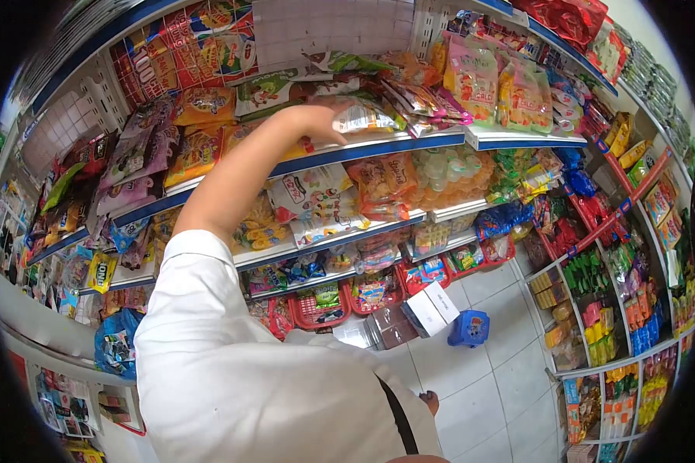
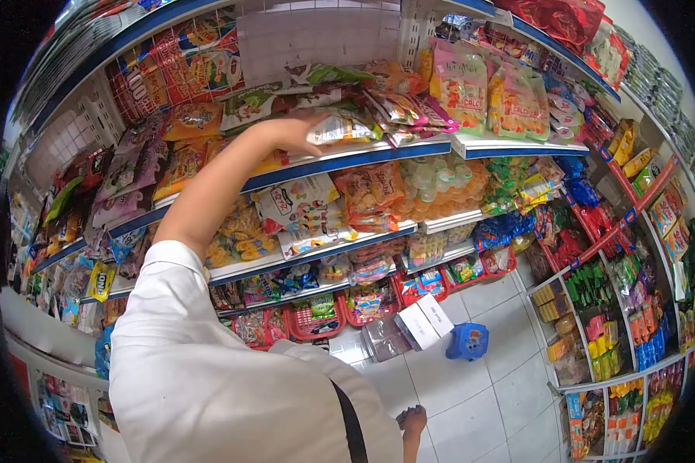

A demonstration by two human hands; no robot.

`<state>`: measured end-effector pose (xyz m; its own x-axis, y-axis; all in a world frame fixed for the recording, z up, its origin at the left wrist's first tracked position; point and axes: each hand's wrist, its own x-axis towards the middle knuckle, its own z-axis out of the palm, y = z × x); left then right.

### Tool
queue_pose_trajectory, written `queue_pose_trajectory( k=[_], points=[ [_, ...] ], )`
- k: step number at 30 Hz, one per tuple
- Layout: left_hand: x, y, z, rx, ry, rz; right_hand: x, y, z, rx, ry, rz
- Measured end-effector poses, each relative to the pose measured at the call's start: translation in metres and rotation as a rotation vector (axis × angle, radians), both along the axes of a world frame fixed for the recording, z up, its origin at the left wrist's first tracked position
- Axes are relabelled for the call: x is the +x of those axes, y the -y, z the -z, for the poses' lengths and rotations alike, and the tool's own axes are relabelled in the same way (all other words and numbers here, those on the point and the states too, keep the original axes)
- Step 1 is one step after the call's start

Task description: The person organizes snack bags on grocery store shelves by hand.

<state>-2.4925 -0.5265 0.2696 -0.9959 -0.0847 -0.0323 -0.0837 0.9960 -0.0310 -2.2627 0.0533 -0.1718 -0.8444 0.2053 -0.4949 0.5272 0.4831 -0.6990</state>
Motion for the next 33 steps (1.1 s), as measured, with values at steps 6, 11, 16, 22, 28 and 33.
queue_pose_trajectory(
  k=[6,11,16,22,28,33],
  points=[
    [0.005,-0.001,-0.035,0.216,-0.116,-0.162,-0.042,0.005,0.011,0.102,-0.248,-0.145],
    [0.069,-0.037,-0.059,1.39,-0.37,-0.131,-0.053,0.018,-0.006,-0.218,-0.25,0.023],
    [0.083,-0.106,-0.012,2.326,-0.191,0.152,-0.065,0.02,0.006,-0.325,-0.23,0.121],
    [0.094,-0.194,0.071,2.481,-0.024,0.23,-0.096,0.025,-0.077,-0.267,-0.386,0.054],
    [0.121,-0.276,0.155,2.355,0.359,-0.125,-0.098,0.052,-0.243,-0.732,-0.854,0.225],
    [0.15,-0.334,0.183,2.276,0.682,-0.132,-0.068,0.086,-0.294,0.004,-1.191,-0.612]
  ],
)
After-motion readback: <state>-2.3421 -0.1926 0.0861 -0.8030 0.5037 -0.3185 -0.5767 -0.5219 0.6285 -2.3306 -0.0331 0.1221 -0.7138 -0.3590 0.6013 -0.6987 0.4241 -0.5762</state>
